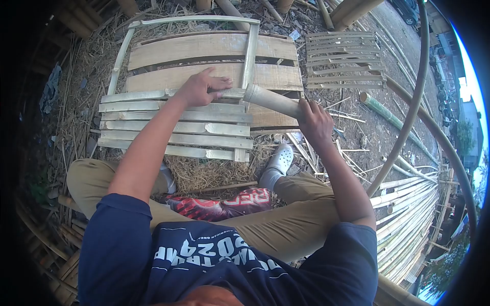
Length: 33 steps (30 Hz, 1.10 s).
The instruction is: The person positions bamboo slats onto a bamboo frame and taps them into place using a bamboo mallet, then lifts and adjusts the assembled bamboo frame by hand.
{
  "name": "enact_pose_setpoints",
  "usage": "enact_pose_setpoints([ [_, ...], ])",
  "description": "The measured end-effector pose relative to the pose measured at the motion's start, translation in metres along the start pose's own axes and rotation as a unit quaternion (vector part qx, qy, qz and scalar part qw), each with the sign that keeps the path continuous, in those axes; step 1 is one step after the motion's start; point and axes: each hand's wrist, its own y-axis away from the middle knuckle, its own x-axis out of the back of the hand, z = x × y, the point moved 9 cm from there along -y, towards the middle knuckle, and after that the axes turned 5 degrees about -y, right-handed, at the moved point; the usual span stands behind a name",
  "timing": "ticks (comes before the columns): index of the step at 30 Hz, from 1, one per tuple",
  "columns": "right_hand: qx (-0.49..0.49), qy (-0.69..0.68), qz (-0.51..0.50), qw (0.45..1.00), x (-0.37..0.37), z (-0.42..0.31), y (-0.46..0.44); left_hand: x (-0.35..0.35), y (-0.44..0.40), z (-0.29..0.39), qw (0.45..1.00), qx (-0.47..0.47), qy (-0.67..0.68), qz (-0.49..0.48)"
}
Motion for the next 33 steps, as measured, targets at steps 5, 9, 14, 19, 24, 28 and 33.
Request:
enact_pose_setpoints([
  [5, 0.029, -0.003, -0.005, 1.0, -0.001, 0.0, -0.002, 0.001, 0.002, 0.002, 1.0, 0.007, -0.007, -0.003],
  [9, 0.044, -0.067, 0.091, 0.993, 0.015, -0.005, 0.003, -0.001, 0.0, -0.001, 1.0, -0.006, 0.002, 0.013],
  [14, -0.025, 0.052, -0.037, 0.998, -0.007, 0.001, 0.002, 0.001, 0.001, -0.001, 0.999, -0.01, -0.006, 0.031],
  [19, 0.069, 0.021, 0.099, 0.992, 0.02, -0.006, -0.004, 0.001, 0.002, -0.001, 1.0, 0.0, 0.01, 0.012],
  [24, 0.025, 0.026, 0.03, 0.999, 0.002, 0.002, -0.001, -0.001, 0.0, -0.003, 1.0, 0.009, 0.009, 0.005],
  [28, 0.024, 0.001, 0.027, 0.999, 0.004, 0.003, -0.004, -0.001, 0.001, -0.002, 1.0, 0.009, 0.016, -0.004],
  [33, 0.046, -0.068, 0.166, 0.983, 0.03, -0.009, -0.003, 0.002, 0.0, -0.003, 1.0, 0.004, 0.008, 0.007],
])
